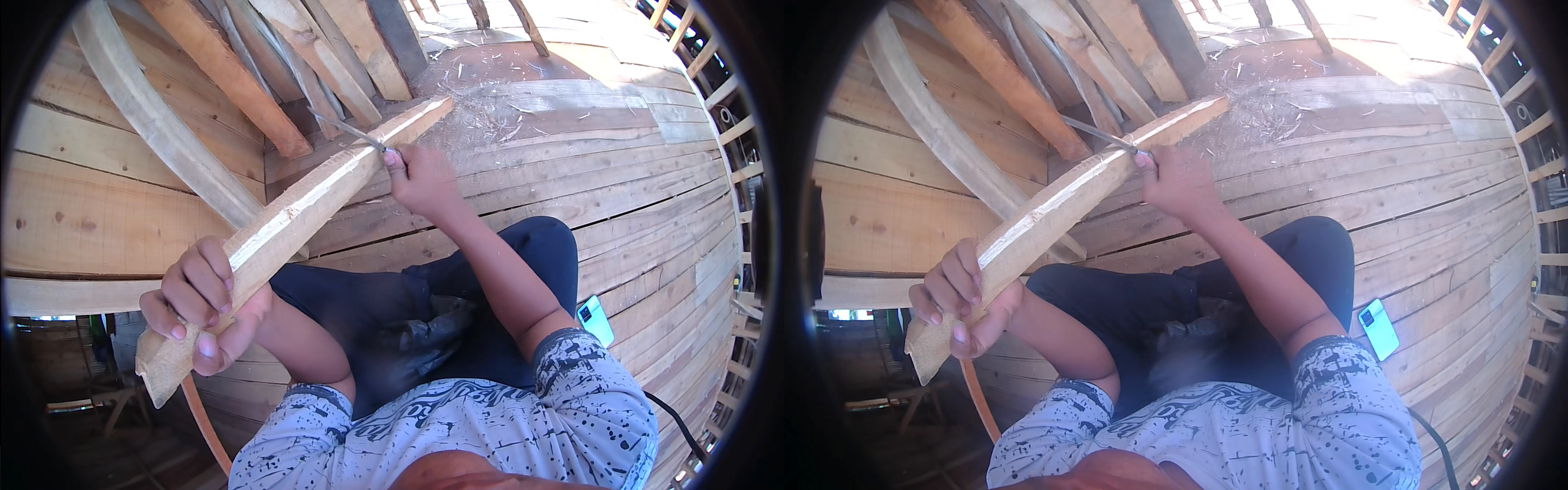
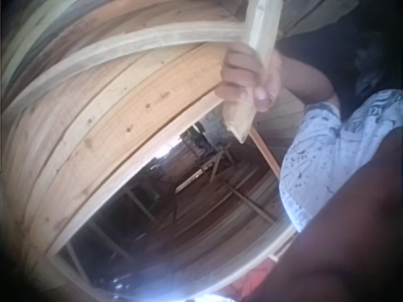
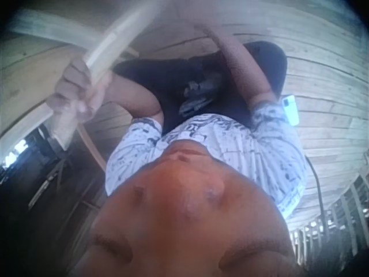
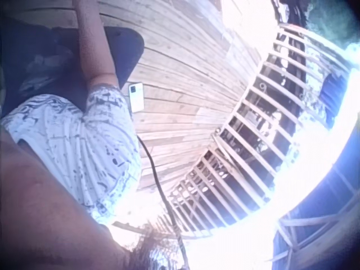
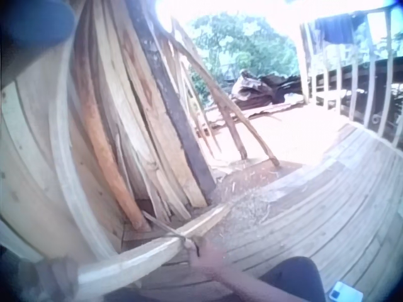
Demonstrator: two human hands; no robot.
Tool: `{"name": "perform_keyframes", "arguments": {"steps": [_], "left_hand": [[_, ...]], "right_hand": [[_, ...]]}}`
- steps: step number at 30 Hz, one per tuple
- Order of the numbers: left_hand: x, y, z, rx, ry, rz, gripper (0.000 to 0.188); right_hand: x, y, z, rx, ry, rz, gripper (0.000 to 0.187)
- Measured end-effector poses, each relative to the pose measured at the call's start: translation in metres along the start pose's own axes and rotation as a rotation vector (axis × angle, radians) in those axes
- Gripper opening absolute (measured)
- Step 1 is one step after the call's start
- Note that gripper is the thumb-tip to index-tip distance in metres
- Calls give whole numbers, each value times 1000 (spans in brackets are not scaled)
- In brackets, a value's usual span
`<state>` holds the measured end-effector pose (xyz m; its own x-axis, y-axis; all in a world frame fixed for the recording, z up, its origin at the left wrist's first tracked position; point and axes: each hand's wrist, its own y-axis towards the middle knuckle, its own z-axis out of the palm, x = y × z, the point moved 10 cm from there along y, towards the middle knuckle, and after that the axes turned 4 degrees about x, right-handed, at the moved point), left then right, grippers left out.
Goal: The person sits cross-legged on a wooden floor and uses a knife to carve a long, curved piece of wood. They hold the wood with their left hand and repeatedly shave thin strips from its surface with the knife in their right hand, creating a pile of wood shavings.
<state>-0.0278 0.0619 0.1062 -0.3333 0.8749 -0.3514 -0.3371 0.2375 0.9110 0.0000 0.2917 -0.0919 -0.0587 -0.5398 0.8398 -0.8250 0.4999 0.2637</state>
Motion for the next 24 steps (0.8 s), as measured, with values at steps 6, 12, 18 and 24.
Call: {"name": "perform_keyframes", "arguments": {"steps": [6,12,18,24], "left_hand": [[-1,-1,-1,2,-13,19,23],[-3,-4,-8,-30,-11,8,23],[-3,-4,-23,-59,8,-16,24],[-4,-5,-28,-95,12,-3,23]], "right_hand": [[8,3,1,8,-51,-99,46],[25,-7,5,-10,-63,-159,46],[23,-5,10,-11,-20,-92,43],[36,-8,-1,47,-30,-63,44]]}}
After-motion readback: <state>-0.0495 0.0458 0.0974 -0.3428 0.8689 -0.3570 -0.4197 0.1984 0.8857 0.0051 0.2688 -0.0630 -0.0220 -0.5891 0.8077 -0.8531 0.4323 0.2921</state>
